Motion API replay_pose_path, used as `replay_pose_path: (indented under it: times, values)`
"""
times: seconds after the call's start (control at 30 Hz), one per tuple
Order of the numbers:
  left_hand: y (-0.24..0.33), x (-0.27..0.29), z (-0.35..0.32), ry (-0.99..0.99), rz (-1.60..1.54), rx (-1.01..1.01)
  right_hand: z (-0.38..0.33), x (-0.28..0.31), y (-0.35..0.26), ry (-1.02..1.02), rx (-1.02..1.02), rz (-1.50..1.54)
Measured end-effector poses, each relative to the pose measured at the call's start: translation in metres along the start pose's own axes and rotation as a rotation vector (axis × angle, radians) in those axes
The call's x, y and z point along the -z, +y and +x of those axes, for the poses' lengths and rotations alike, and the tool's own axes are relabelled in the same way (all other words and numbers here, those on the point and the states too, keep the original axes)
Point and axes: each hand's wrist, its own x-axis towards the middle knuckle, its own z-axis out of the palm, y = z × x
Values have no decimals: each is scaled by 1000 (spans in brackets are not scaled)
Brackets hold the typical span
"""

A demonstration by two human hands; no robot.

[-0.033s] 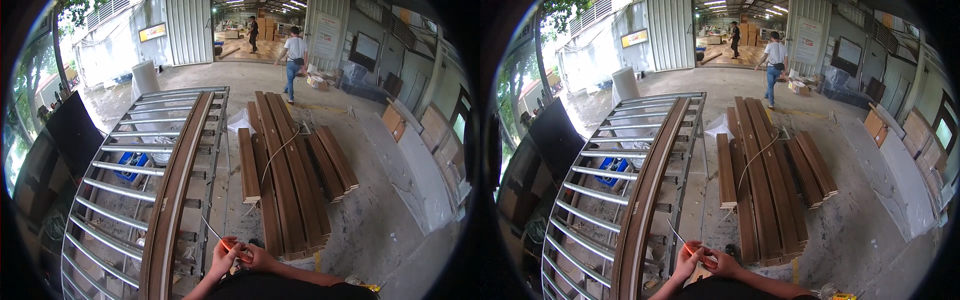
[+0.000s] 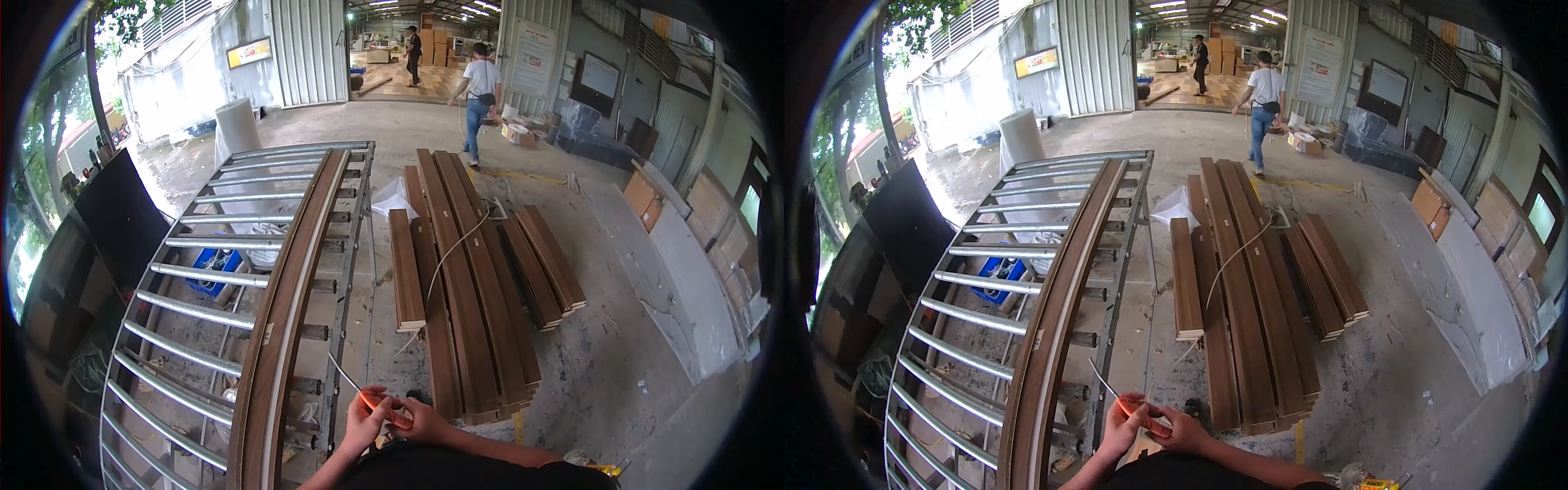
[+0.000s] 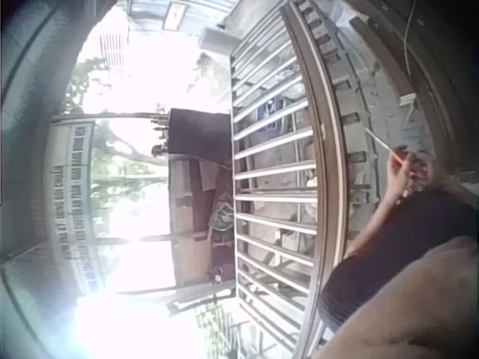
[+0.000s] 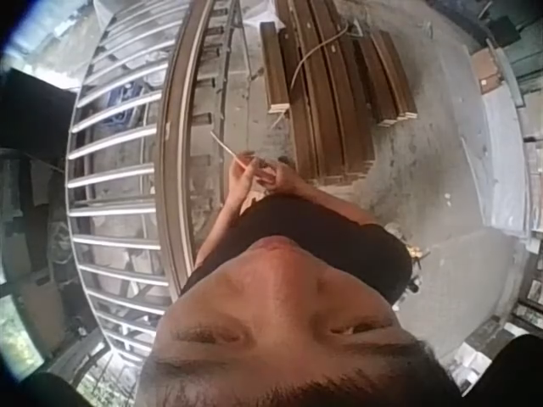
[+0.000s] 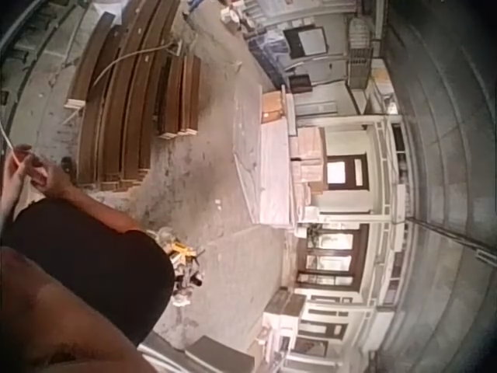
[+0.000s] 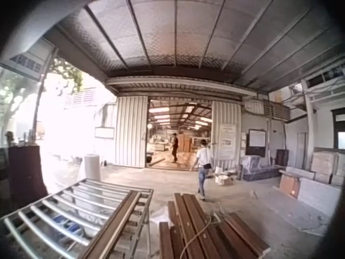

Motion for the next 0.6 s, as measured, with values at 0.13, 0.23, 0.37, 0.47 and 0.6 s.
replay_pose_path:
  times: [0.13, 0.23, 0.37, 0.47, 0.6]
  values:
    - [3, 1, 1, 83, 41, -55, 2, 2, 7, 22, 128, -37]
    - [13, 2, 4, 106, 42, -113, 2, 8, -5, -97, 10, 27]
    - [17, 5, 5, 113, 100, -133, 2, -1, 16, -194, -6, 54]
    - [23, 2, 3, 119, 92, -86, 0, 0, 20, -215, 24, -67]
    - [18, 4, 3, 123, 75, -59, -1, 9, -2, -272, -26, 66]
